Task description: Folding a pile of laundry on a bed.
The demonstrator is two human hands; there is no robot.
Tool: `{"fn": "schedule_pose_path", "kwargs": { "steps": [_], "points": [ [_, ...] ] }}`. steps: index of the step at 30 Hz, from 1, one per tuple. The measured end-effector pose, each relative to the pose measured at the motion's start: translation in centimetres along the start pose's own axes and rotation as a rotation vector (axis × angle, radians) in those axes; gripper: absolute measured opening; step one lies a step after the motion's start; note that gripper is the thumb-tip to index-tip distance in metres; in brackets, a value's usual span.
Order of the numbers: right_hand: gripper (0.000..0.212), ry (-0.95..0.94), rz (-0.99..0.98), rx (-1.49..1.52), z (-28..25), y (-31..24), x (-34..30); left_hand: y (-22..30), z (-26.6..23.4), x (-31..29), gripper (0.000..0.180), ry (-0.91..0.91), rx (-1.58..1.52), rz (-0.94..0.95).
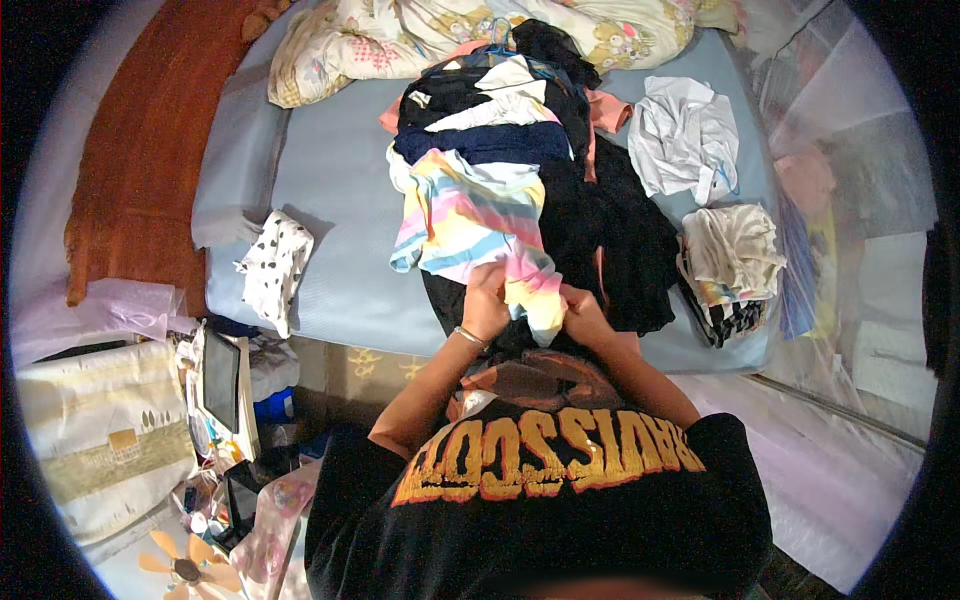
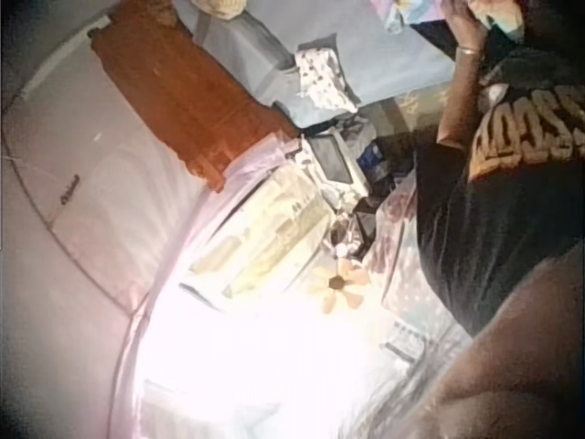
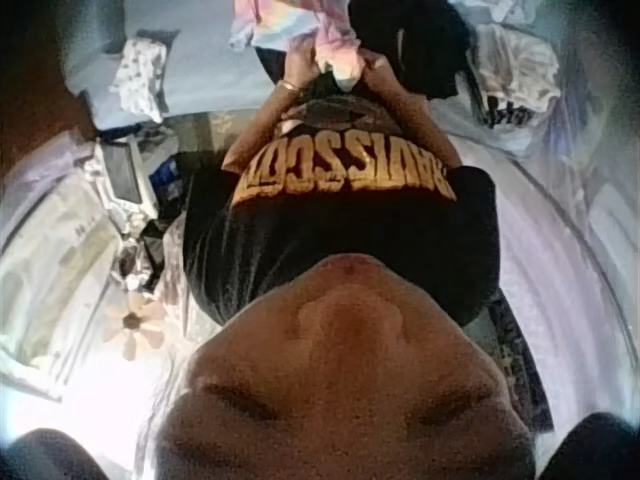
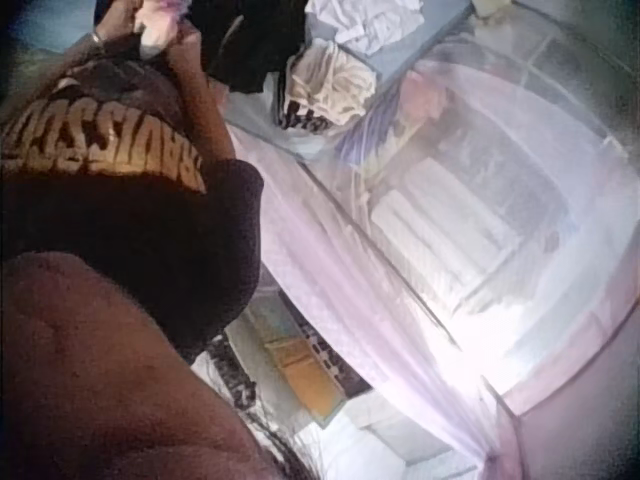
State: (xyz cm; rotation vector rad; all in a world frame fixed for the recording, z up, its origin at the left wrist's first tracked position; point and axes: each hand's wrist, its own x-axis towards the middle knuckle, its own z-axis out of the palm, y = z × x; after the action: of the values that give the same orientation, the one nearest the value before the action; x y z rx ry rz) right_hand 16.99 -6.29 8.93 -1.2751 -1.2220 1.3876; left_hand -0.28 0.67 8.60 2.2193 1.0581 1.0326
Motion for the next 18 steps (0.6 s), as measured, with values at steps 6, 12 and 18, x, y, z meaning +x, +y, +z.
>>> {"fn": "schedule_pose_path", "kwargs": {
  "steps": [6,12,18],
  "points": [
    [0.023,0.328,-0.091,0.016,-4.3,-3.3,-0.7,2.7,-0.9,1.7,0.012,-0.165,-0.704,-0.569],
    [0.027,0.477,-0.213,0.43,-7.7,-4.6,0.9,-3.3,-6.0,4.2,0.016,0.138,-1.136,-0.64],
    [0.026,0.34,-0.007,0.478,-8.1,-7.1,3.3,1.0,-8.8,8.1,0.023,0.274,-1.21,-0.719]
  ]
}}
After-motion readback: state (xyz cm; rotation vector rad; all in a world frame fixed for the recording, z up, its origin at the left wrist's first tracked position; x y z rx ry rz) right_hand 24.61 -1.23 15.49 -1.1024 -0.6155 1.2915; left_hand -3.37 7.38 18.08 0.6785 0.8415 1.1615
